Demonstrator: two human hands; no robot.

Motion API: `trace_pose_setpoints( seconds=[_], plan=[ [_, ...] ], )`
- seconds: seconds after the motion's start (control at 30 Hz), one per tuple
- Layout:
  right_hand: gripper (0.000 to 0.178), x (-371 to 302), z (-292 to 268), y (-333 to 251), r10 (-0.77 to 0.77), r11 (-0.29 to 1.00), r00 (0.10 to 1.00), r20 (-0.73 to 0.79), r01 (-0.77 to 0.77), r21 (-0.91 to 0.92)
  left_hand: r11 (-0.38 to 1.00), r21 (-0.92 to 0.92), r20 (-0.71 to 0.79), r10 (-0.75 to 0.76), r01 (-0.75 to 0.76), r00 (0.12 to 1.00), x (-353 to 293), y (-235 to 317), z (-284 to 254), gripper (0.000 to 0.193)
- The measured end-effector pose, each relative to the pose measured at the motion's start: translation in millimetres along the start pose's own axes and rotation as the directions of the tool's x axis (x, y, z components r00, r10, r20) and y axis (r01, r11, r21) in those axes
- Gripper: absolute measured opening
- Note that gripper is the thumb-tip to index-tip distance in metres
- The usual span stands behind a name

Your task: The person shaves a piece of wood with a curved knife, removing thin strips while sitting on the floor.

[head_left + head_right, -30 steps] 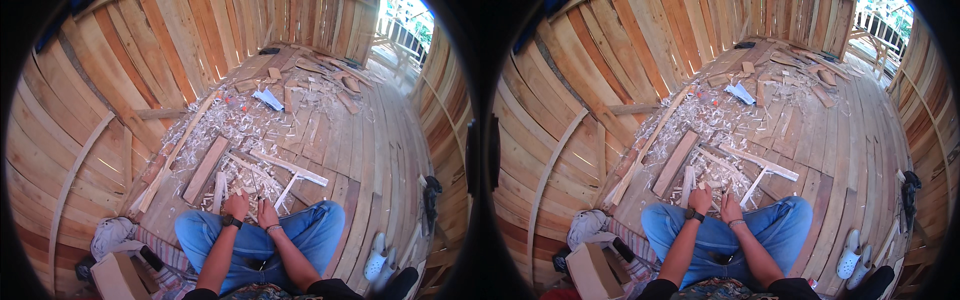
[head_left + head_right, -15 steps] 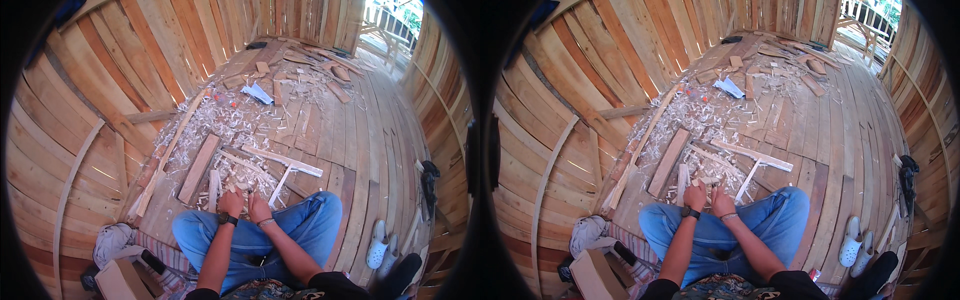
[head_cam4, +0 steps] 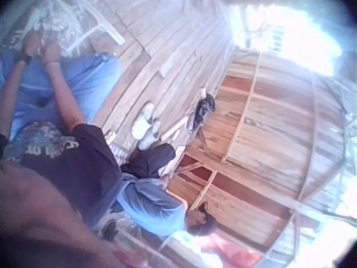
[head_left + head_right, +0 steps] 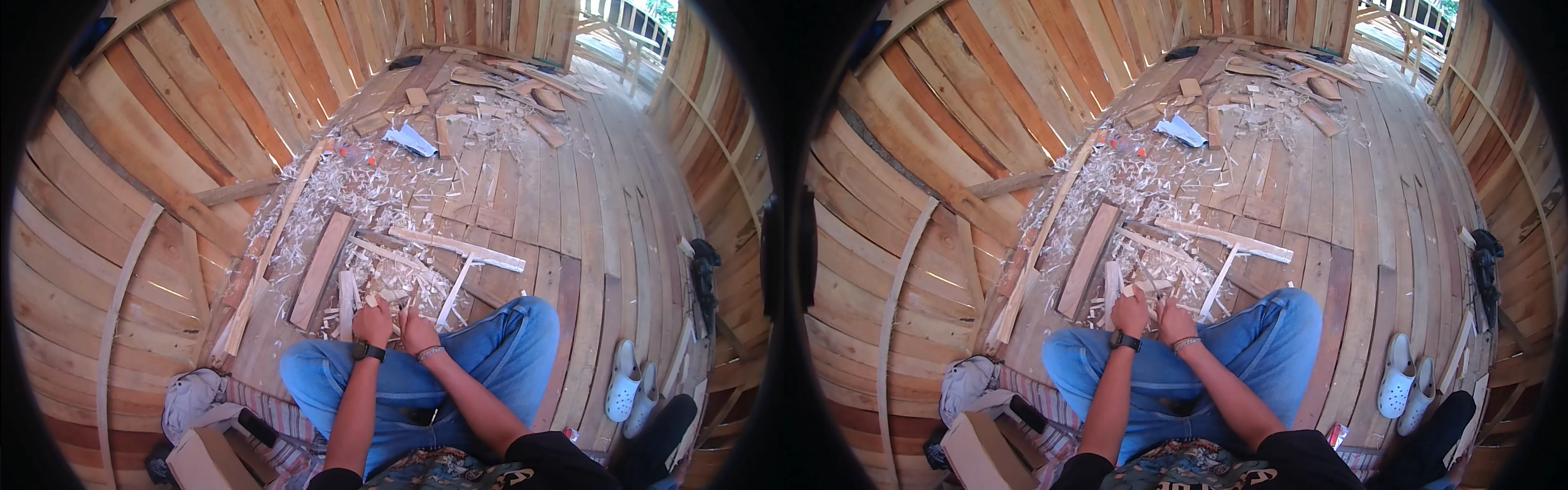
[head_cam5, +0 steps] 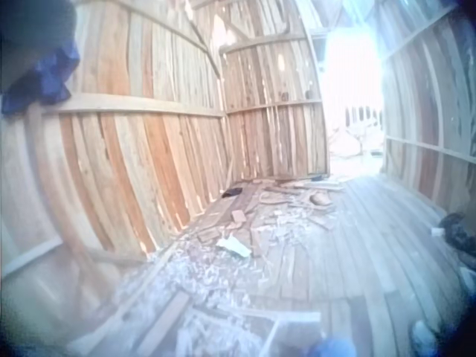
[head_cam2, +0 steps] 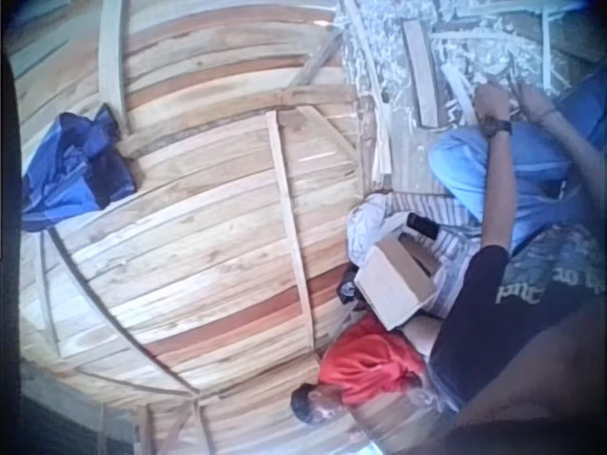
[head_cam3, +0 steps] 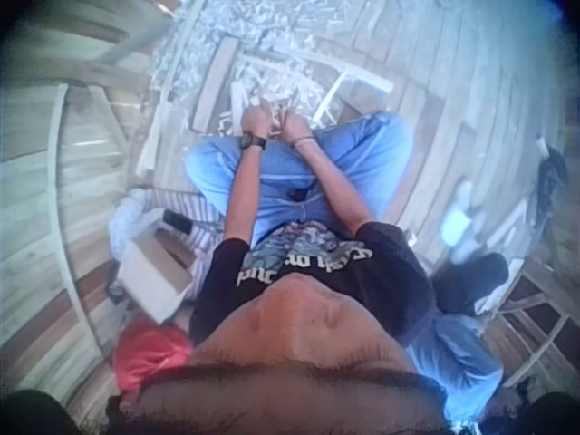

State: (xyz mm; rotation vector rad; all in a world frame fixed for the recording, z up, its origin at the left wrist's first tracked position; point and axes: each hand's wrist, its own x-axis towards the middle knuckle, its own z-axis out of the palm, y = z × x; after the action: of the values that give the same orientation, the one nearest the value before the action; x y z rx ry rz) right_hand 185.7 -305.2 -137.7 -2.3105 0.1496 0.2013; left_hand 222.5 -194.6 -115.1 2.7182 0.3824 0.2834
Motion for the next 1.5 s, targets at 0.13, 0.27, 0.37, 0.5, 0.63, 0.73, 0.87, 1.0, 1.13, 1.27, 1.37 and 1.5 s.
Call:
trace_pose_setpoints(
  seconds=[0.13, 0.27, 0.37, 0.5, 0.63, 0.73, 0.87, 1.0, 1.13, 1.27, 1.37, 1.5],
  plan=[
    [0.040, 6, 23, 18, 0.003, 0.997, 0.999, 0.034, 0.000, -0.082, 1.000, -0.016, -0.007, 0.019, -0.019, 1.000, 6, 4, -7, 0.051],
    [0.040, -1, -1, -2, -0.031, 0.999, 0.999, 0.010, 0.031, 0.013, 1.000, -0.025, -0.002, -0.006, 0.006, 1.000, 2, 1, -9, 0.054],
    [0.040, -12, -24, -34, -0.077, 0.990, 0.996, -0.044, 0.082, 0.113, 1.000, -0.002, 0.002, -0.011, 0.011, 1.000, 4, -7, -5, 0.055],
    [0.041, -6, -3, -4, 0.019, 1.000, 1.000, -0.005, -0.020, -0.023, 1.000, 0.000, 0.042, -0.004, 0.004, 0.999, -1, -2, -1, 0.055],
    [0.043, 2, 16, 13, 0.026, 0.997, 0.997, 0.068, -0.021, -0.077, 0.999, 0.053, 0.017, -0.006, 0.005, 1.000, 7, -5, -5, 0.055],
    [0.045, 6, 30, 23, -0.006, 0.999, 1.000, -0.001, 0.006, -0.048, 1.000, 0.031, 0.022, 0.003, -0.004, 1.000, 4, -2, -11, 0.053],
    [0.048, 27, 41, 42, 0.129, 0.925, 0.968, 0.214, -0.195, 0.325, 1.000, -0.007, 0.036, -0.025, 0.026, 0.999, 2, 2, -10, 0.051],
    [0.048, 27, 35, 34, 0.140, 0.848, 0.937, 0.321, -0.281, 0.449, 0.999, -0.034, 0.004, 0.031, -0.031, 1.000, 2, -3, -10, 0.050],
    [0.047, 23, 46, 39, 0.034, 0.999, 0.994, -0.103, -0.036, -0.014, 1.000, -0.014, 0.028, 0.001, 0.000, 1.000, 0, 6, -10, 0.051],
    [0.045, 16, 32, 21, 0.089, 0.996, 0.995, -0.043, -0.088, 0.025, 0.997, 0.080, 0.060, -0.024, 0.019, 0.998, 5, -9, -5, 0.053],
    [0.038, 26, 33, 38, 0.119, 0.936, 0.990, 0.075, -0.138, 0.323, 1.000, 0.014, 0.049, -0.012, 0.012, 0.999, 5, 4, -7, 0.054],
    [0.028, 24, 0, 11, 0.076, 0.434, 0.936, 0.345, -0.342, 0.834, 0.999, -0.021, 0.072, -0.043, 0.044, 0.996, 7, 0, -13, 0.053]
  ],
)
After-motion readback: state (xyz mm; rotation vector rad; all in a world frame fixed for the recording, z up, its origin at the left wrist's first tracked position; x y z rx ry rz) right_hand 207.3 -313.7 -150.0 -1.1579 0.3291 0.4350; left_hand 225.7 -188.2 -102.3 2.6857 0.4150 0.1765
